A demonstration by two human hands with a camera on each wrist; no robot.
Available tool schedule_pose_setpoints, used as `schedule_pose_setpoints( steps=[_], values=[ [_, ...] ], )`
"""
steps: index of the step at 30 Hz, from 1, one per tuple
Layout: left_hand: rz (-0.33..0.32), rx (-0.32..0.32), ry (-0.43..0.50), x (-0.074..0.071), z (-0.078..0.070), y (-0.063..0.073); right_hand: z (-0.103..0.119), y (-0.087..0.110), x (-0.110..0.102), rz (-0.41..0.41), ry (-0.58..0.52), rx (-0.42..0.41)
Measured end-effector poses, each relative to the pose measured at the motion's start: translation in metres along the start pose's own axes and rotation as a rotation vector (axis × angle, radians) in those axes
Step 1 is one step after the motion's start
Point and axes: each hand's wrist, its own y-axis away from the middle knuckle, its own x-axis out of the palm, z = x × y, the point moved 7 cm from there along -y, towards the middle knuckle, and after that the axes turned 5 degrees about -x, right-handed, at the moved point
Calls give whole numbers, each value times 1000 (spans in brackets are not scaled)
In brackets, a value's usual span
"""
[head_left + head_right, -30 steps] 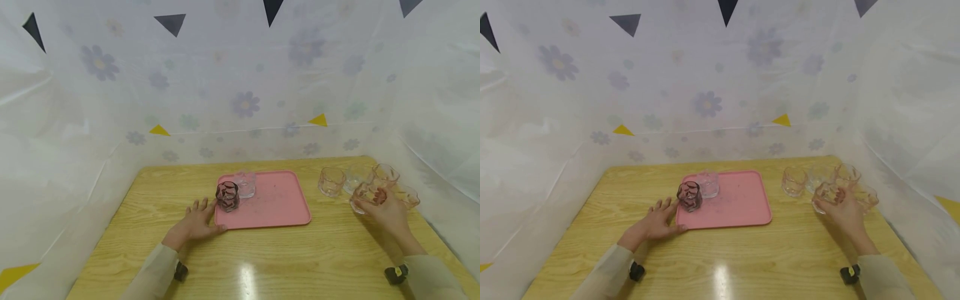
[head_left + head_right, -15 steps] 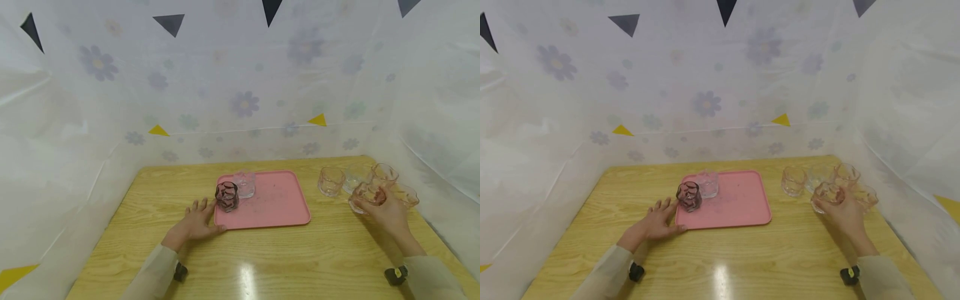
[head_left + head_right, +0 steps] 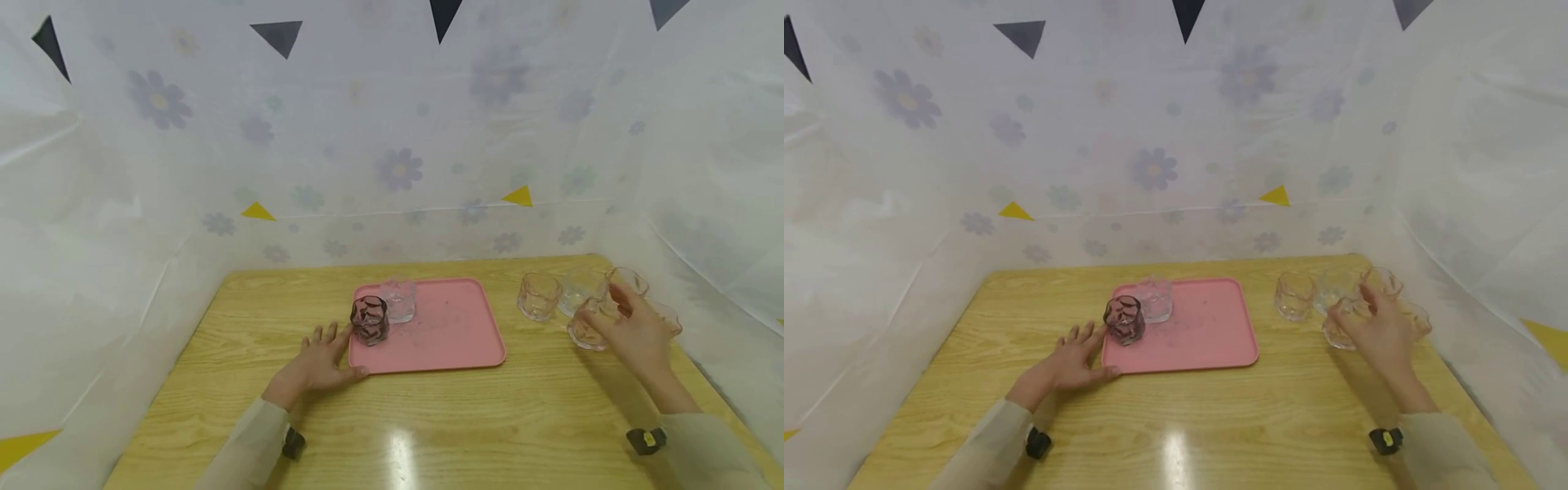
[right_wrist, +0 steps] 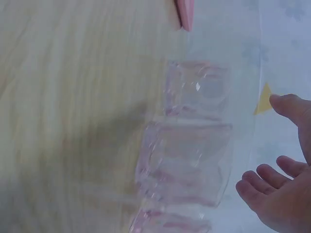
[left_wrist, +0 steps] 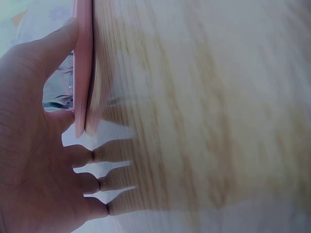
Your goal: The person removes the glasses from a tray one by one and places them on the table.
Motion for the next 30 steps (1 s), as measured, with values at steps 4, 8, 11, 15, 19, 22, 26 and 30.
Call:
schedule_pose_setpoints(
  steps=[4,8,11,15,19,22,26,30],
  values=[
    [-1,2,-1,0,0,0,24,-5,15,29,6,-75],
    [-1,3,1,0,0,0,47,-9,42,119,-52,-138],
    [4,2,4,1,0,0,65,-12,63,194,-91,-160],
    [11,-4,-3,2,1,-1,85,-17,90,258,-133,-208],
    [14,-12,-7,2,2,-1,105,-21,115,296,-179,-272],
    [21,-20,-7,2,2,-1,117,-24,134,351,-185,-282],
    [33,-27,-14,4,4,-2,131,-26,158,417,-182,-302],
    [36,-18,2,3,3,-2,144,-30,177,437,-197,-348]
  ],
)
